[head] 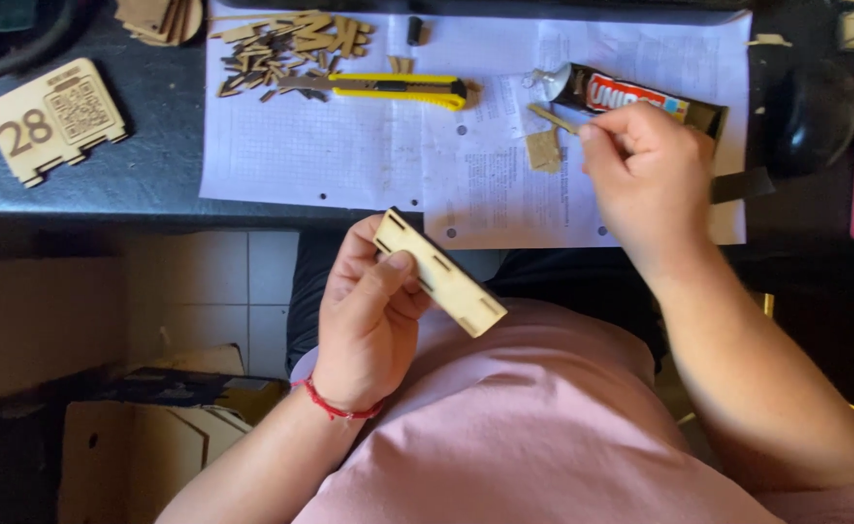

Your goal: Assembling small laser-cut wooden components by applying glue and joining pieces together to form a structure.

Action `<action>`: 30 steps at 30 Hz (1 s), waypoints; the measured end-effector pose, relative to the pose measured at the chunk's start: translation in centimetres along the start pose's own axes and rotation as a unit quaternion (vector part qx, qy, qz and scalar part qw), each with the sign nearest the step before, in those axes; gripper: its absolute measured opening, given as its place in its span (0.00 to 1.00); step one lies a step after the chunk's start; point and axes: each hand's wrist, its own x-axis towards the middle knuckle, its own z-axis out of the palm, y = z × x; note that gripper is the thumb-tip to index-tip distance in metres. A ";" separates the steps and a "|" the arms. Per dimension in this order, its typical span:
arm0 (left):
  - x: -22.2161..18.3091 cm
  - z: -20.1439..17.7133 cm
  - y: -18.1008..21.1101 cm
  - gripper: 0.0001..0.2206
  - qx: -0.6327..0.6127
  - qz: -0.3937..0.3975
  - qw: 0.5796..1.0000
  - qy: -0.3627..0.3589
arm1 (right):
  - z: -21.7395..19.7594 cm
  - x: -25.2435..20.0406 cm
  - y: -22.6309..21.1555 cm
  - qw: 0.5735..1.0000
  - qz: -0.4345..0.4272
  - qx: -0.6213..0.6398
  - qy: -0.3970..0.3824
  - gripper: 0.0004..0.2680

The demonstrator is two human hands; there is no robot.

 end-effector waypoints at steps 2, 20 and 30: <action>0.0 -0.1 -0.2 0.06 -0.002 0.003 1.000 0.002 | -0.3 -0.4 0.6 0.999 -0.013 -0.028 -0.013 0.04; 0.3 3.4 6.1 0.07 0.507 0.336 0.737 -0.294 | -3.5 -3.4 -10.3 0.943 -0.234 0.199 -0.130 0.04; -0.1 3.9 5.1 0.06 0.482 0.419 0.708 -0.300 | -3.0 -3.8 -10.1 0.925 -0.269 0.251 -0.093 0.05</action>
